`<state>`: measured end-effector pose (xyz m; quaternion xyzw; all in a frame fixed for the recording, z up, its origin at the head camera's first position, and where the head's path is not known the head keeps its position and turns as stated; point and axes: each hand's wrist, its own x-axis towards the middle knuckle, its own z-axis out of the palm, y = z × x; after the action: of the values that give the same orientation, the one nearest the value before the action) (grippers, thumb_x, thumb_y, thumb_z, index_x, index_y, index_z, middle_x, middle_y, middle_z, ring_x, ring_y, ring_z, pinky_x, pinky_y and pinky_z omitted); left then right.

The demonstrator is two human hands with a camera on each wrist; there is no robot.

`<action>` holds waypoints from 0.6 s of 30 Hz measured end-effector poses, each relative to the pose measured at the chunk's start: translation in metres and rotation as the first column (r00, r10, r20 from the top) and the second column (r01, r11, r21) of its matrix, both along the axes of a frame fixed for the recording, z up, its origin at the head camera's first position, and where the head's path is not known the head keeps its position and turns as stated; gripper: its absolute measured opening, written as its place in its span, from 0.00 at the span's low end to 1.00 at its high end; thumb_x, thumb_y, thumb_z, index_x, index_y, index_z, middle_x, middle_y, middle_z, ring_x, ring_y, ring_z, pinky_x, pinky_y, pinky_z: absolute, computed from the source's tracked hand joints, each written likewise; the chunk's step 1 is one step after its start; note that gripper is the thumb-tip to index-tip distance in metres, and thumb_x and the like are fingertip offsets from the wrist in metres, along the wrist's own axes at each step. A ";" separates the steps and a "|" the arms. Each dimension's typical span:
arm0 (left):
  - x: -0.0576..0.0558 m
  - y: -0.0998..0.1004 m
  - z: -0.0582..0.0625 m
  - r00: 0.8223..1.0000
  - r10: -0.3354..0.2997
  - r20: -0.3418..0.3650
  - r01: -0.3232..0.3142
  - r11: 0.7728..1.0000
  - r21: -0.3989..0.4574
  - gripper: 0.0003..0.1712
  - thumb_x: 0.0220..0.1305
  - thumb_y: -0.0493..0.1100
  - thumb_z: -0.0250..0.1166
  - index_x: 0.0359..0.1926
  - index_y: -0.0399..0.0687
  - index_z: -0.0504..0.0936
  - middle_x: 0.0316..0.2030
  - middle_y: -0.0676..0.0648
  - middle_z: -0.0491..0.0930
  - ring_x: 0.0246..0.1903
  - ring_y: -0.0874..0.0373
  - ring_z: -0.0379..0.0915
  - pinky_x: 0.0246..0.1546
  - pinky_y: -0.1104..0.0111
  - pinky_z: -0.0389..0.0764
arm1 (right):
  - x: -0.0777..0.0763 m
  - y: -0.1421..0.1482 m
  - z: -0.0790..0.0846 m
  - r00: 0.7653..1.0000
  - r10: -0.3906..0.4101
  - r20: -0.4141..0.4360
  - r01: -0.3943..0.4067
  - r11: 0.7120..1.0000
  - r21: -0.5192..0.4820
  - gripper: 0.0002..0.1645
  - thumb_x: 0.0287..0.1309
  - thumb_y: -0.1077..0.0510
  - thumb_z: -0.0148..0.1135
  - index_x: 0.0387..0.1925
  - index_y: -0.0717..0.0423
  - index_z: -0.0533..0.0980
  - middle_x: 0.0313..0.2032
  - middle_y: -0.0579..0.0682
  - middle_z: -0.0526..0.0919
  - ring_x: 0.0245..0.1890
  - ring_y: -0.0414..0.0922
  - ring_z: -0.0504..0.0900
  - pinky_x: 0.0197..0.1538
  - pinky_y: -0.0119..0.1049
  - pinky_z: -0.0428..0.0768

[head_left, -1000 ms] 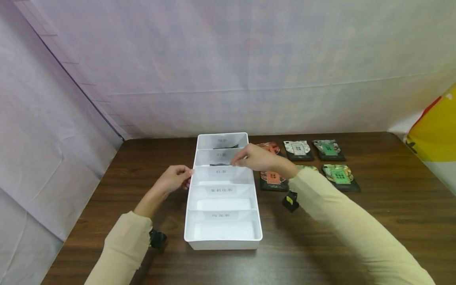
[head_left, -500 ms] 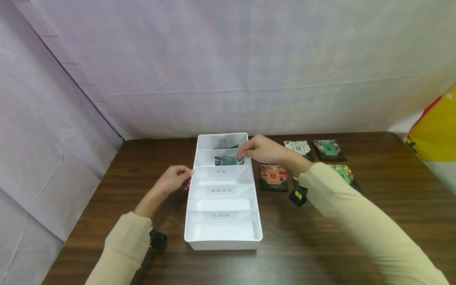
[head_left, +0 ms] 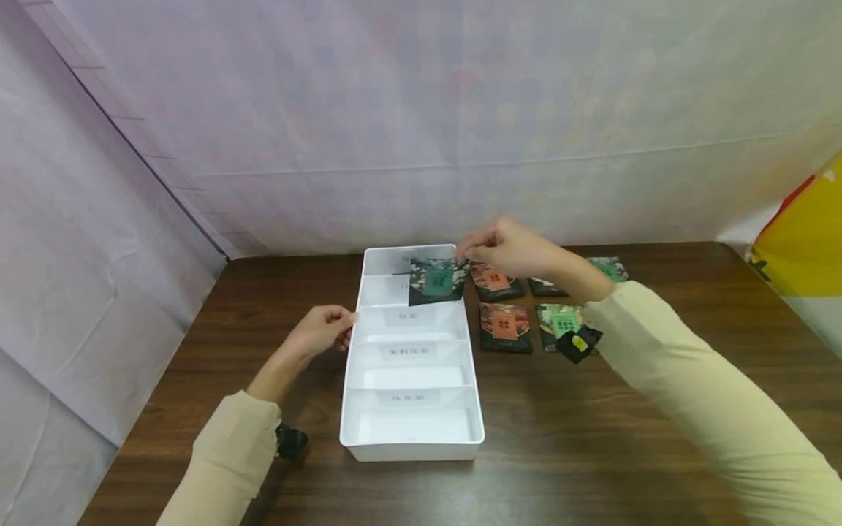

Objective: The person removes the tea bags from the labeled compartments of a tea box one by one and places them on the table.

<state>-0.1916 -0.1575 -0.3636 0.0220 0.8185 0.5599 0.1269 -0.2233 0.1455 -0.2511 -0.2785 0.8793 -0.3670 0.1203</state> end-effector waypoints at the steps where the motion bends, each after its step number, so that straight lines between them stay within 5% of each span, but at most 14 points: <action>1: 0.000 0.000 0.000 1.000 0.000 0.000 0.000 1.000 -0.001 0.11 0.67 0.37 0.53 0.31 0.30 0.73 0.19 0.48 0.70 0.20 0.61 0.68 0.25 0.68 0.75 | 0.000 0.002 0.002 1.000 -0.005 -0.001 0.005 1.000 0.001 0.15 0.64 0.66 0.46 0.45 0.65 0.77 0.51 0.61 0.75 0.12 0.37 0.61 0.21 0.32 0.67; 5: -0.001 -0.001 0.000 1.000 0.000 0.001 0.000 1.000 -0.006 0.11 0.67 0.37 0.53 0.32 0.30 0.73 0.19 0.49 0.70 0.20 0.61 0.68 0.25 0.69 0.75 | 0.003 0.010 0.008 0.999 -0.043 -0.022 0.042 0.999 -0.004 0.15 0.64 0.66 0.46 0.45 0.65 0.78 0.50 0.60 0.76 0.10 0.38 0.59 0.19 0.33 0.66; 8: -0.001 -0.001 0.000 1.000 -0.001 -0.001 0.001 1.000 -0.008 0.11 0.67 0.37 0.53 0.32 0.29 0.73 0.19 0.49 0.70 0.20 0.61 0.68 0.24 0.69 0.75 | 0.006 0.017 0.011 0.997 -0.066 -0.046 0.066 0.998 -0.006 0.14 0.63 0.66 0.48 0.43 0.65 0.78 0.49 0.61 0.77 0.22 0.40 0.71 0.28 0.35 0.70; 11: -0.001 -0.001 0.000 1.000 -0.003 -0.002 0.003 1.000 -0.012 0.12 0.67 0.37 0.53 0.32 0.29 0.73 0.19 0.49 0.70 0.20 0.61 0.68 0.24 0.69 0.75 | 0.007 0.024 0.013 0.995 -0.081 -0.057 0.081 0.997 0.003 0.13 0.63 0.66 0.48 0.43 0.66 0.78 0.50 0.62 0.76 0.32 0.45 0.73 0.34 0.38 0.71; 18: -0.001 -0.003 0.000 1.000 -0.006 -0.007 0.006 1.000 -0.023 0.12 0.67 0.37 0.52 0.32 0.29 0.73 0.19 0.48 0.70 0.20 0.61 0.69 0.24 0.69 0.75 | 0.008 0.046 0.008 0.988 -0.145 -0.054 0.148 0.988 0.051 0.14 0.64 0.65 0.48 0.43 0.64 0.78 0.47 0.61 0.78 0.23 0.47 0.69 0.32 0.40 0.72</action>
<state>-0.1922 -0.1601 -0.3634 0.0248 0.8252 0.5501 0.1260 -0.2155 0.1915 -0.2431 -0.2190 0.9098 -0.3436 0.0787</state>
